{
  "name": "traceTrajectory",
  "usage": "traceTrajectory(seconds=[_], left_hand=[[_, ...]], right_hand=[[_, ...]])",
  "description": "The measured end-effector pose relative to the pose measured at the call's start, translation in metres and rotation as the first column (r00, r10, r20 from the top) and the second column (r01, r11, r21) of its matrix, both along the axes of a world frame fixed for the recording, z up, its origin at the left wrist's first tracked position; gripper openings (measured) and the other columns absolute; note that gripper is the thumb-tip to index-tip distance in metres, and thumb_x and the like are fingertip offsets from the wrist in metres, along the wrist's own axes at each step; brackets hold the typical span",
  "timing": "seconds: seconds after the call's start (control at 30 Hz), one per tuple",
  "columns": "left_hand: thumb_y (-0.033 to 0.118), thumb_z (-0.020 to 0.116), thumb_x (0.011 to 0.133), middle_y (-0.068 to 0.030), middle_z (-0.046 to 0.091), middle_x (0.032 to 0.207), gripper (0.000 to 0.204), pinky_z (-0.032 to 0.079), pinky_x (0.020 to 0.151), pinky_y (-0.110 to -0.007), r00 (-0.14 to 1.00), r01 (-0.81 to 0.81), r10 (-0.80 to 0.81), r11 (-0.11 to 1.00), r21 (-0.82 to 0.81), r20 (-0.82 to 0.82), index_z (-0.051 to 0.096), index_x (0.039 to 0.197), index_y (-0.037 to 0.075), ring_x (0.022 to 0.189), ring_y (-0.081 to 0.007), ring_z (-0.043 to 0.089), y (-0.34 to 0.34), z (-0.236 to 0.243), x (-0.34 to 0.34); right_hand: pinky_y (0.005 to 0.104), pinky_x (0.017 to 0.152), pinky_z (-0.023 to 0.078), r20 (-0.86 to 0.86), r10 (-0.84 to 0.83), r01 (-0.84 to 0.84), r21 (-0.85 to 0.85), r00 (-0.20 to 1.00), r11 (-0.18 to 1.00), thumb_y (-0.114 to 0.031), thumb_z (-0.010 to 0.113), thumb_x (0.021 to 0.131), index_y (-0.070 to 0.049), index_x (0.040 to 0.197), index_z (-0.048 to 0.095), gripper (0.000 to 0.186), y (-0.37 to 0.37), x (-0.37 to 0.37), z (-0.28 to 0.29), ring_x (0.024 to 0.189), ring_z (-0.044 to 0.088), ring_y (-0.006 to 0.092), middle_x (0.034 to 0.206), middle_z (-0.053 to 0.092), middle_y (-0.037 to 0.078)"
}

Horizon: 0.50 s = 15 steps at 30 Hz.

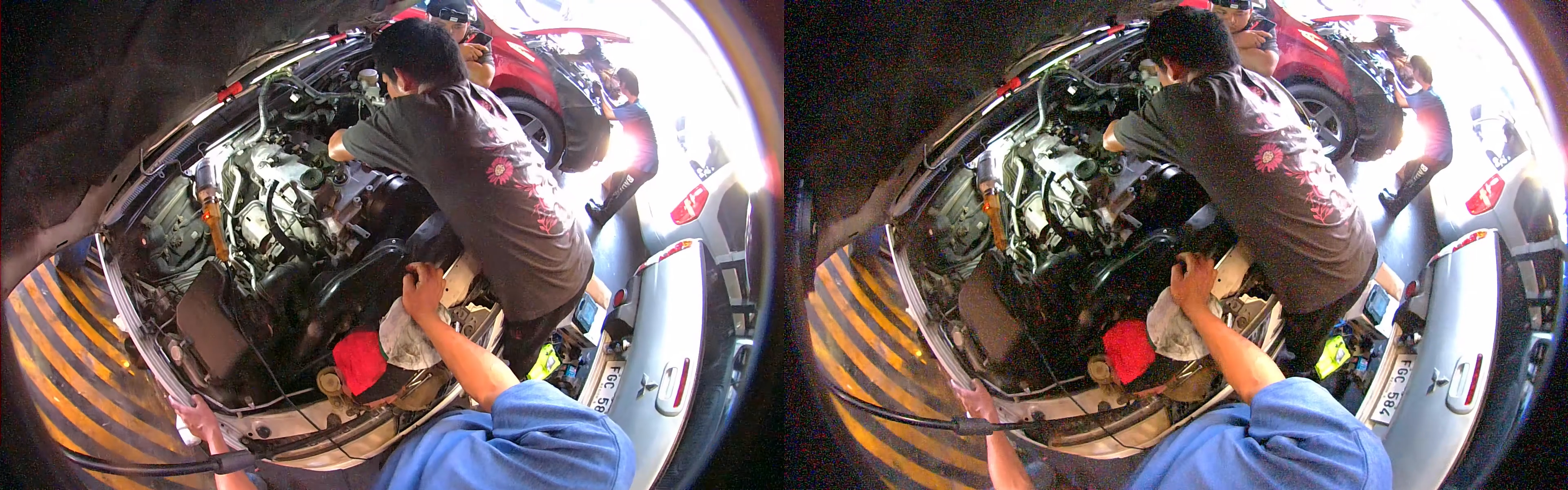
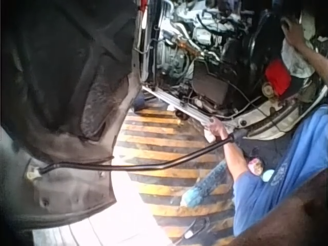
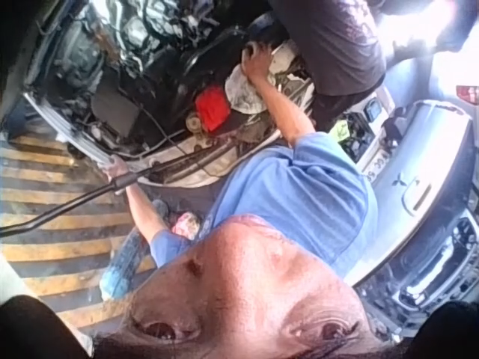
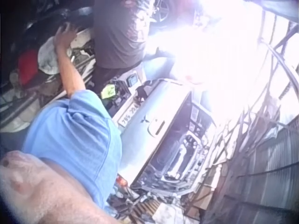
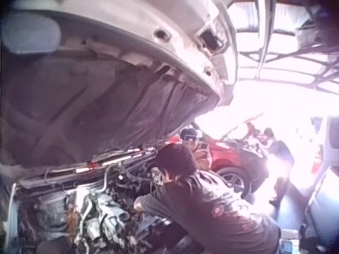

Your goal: Repairing and inspecting car engine components in an auto service bay.

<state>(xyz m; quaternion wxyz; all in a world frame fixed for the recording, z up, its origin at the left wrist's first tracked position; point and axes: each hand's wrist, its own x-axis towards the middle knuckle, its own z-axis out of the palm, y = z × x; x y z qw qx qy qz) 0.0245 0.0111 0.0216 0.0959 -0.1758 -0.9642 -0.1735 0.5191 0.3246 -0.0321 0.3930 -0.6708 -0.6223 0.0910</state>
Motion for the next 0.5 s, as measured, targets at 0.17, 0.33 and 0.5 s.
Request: traceTrajectory(seconds=[0.17, 0.33, 0.5], left_hand=[[0.021, 0.064, 0.095, -0.0263, 0.05, 0.152, 0.072, 0.048, 0.106, -0.05, 1.0, -0.023, 0.023, 1.0, 0.013, 0.019, 0.034, 0.157, 0.002, 0.129, -0.044, 0.058, 0.0, -0.004, -0.007], [0.021, 0.065, 0.094, -0.0261, 0.049, 0.152, 0.071, 0.048, 0.106, -0.05, 0.996, 0.038, -0.035, 0.999, 0.024, -0.083, 0.035, 0.156, 0.002, 0.128, -0.0453, 0.058, -0.002, -0.008, -0.009], [0.022, 0.068, 0.091, -0.0257, 0.053, 0.149, 0.073, 0.048, 0.107, -0.051, 0.992, 0.02, -0.015, 0.999, 0.04, -0.129, 0.039, 0.154, 0.002, 0.126, -0.0453, 0.059, -0.008, -0.04, -0.037]], right_hand=[[0.0506, 0.094, 0.044, 0.001, -0.025, 0.025, -0.04, 1.0, 0.999, -0.022, 0.066, 0.084, -0.014, 0.102, 0.071, 0.021, 0.0, -0.001, 0.003, 0.111, 0.056, 0.0374, 0.11, 0.069, 0.011], [0.0506, 0.095, 0.043, -0.014, -0.031, 0.031, 0.001, 0.999, 1.0, -0.023, 0.067, 0.083, -0.015, 0.102, 0.071, 0.021, -0.001, -0.003, 0.006, 0.112, 0.057, 0.0364, 0.11, 0.069, 0.01], [0.0515, 0.095, 0.042, 0.002, -0.025, 0.025, -0.017, 1.0, 1.0, -0.024, 0.069, 0.083, -0.015, 0.103, 0.071, 0.022, -0.002, -0.002, 0.01, 0.113, 0.057, 0.0358, 0.112, 0.069, 0.009]])
